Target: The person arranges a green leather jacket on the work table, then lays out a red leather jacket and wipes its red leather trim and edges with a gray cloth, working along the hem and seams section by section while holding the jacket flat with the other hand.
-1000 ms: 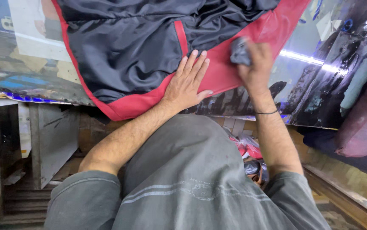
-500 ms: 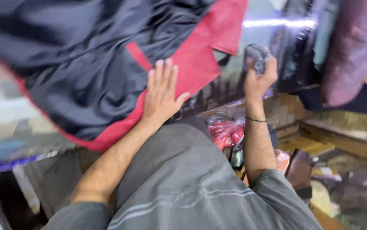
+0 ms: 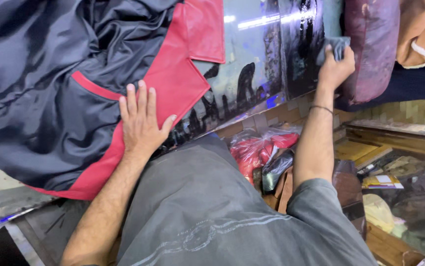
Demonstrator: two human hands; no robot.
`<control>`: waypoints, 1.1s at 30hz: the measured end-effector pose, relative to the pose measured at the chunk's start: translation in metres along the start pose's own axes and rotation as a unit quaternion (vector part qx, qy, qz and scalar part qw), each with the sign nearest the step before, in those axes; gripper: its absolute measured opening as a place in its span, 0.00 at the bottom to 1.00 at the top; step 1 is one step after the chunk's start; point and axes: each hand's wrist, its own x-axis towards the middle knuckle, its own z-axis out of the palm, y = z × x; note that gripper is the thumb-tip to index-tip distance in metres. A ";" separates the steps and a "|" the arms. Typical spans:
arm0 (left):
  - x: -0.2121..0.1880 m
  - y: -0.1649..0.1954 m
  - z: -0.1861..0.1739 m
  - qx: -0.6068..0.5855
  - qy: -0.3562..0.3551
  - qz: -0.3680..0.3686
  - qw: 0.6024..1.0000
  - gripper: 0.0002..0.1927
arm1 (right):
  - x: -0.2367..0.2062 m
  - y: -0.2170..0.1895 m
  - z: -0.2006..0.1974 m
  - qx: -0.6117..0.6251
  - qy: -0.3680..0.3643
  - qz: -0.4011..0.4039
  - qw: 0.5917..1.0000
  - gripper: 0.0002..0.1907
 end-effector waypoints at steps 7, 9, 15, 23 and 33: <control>0.004 0.012 0.006 0.021 0.002 -0.011 1.000 0.47 | -0.012 0.000 -0.007 -0.026 -0.170 -0.033 0.985 0.12; 0.006 0.015 0.007 0.022 0.001 -0.016 1.000 0.47 | -0.015 0.004 -0.029 -0.045 -0.226 -0.004 0.973 0.13; 0.005 0.023 0.012 0.035 0.009 -0.019 0.999 0.45 | 0.021 0.031 -0.010 -0.019 -0.081 -0.029 0.996 0.14; 0.007 0.027 0.019 0.045 0.009 -0.021 0.999 0.45 | -0.007 0.057 -0.025 0.071 -0.086 0.043 0.993 0.12; 0.009 0.032 0.021 0.036 0.011 -0.033 0.999 0.44 | -0.032 0.059 -0.020 0.096 -0.116 -0.018 0.989 0.10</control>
